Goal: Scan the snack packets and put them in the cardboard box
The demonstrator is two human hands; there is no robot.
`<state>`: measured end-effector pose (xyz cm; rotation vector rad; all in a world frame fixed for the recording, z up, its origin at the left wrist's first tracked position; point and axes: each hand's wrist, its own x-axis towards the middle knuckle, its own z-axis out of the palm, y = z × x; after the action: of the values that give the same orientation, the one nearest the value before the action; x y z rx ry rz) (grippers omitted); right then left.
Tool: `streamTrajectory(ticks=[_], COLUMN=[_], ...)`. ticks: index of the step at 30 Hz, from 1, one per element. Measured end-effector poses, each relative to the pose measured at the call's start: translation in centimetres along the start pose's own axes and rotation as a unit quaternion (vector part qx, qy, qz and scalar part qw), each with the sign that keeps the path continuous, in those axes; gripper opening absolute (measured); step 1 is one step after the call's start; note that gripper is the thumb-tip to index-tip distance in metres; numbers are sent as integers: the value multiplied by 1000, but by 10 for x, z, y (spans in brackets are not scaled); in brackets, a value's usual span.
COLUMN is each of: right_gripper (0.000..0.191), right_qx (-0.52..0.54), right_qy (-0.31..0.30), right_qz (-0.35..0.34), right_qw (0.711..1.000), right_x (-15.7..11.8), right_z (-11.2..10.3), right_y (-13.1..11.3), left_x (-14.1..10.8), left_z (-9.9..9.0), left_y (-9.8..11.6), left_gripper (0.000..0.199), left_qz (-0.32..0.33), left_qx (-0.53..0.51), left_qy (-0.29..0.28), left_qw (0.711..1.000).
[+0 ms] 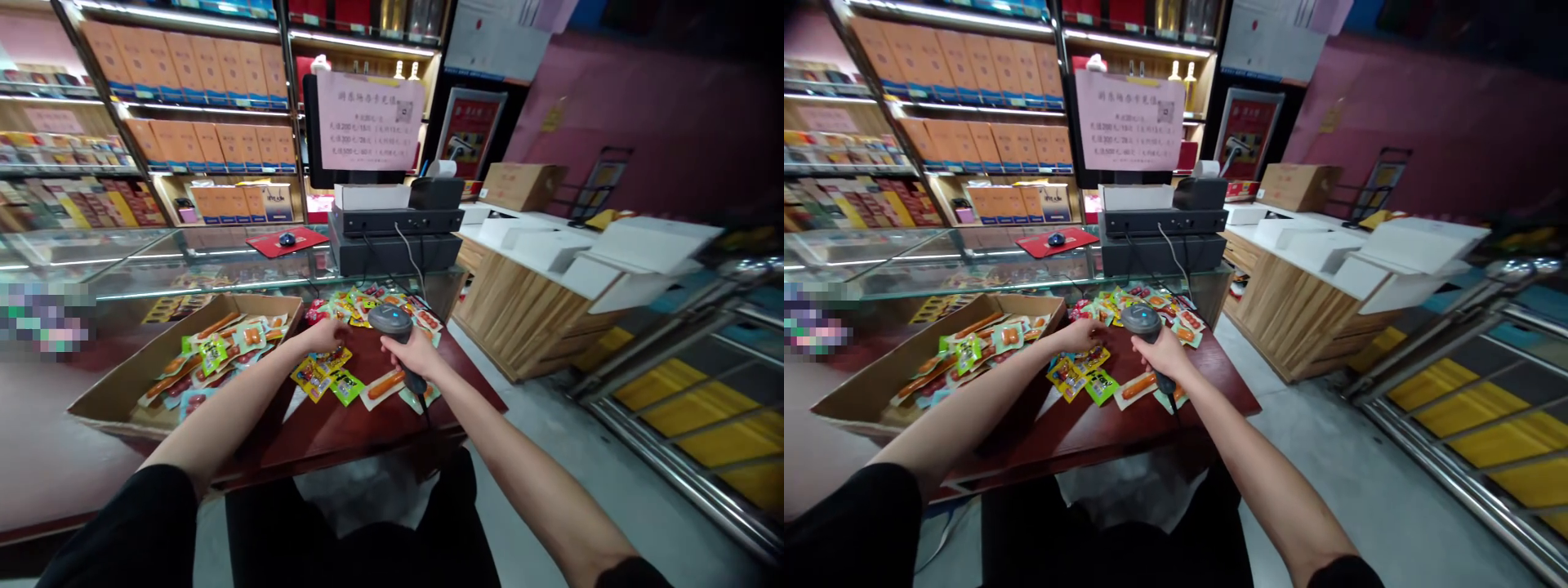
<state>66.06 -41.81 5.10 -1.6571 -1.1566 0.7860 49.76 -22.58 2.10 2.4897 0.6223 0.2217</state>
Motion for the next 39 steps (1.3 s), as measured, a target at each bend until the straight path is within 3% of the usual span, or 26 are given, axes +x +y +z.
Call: streamTrajectory(ticks=[5, 10, 13, 15, 18, 20, 22, 24, 27, 39], right_gripper=[22, 22, 21, 21, 21, 21, 20, 19, 20, 23], right_qx=[-3, -1, -2, 3, 11, 13, 16, 17, 11, 5], right_qy=[3, 1, 2, 2, 0, -2, -7, -15, -21, -17], right_qz=[-6, -6, 0, 10, 24, 23, 17, 14, 11, -6], right_qw=[1000, 1000, 1000, 1000, 1000, 1000, 1000, 1000, 1000, 1000], right_x=[1, 4, 5, 4, 1, -1, -2, -2, 0, 3], right_z=[-1, 2, 4, 6, 9, 12, 16, 20, 25, 27], right_y=[9, 15, 15, 11, 4, 1, 1, 3, 5, 5], left_x=[-9, -9, -9, -10, -14, -15, -16, -15, -14, -15], left_z=[11, 15, 12, 5, -9, -17, -22, -25, -25, -24], left_y=[-7, -4, -5, -8, -14, -16, -17, -16, -14, -8], left_gripper=[51, 38, 26, 21, 20, 31, 41, 46, 45, 44], left_qz=[50, 75, 40, -6, -74, -123, -161, -182, -193, -198], left_qx=[107, 176, 142, 83, -67, -208, -342, -425, -478, -487], left_qy=[-98, -100, -93, -59, 65, 159, 216, 238, 247, 283], left_qw=[988, 976, 985, 995, 993, 957, 900, 854, 821, 802])
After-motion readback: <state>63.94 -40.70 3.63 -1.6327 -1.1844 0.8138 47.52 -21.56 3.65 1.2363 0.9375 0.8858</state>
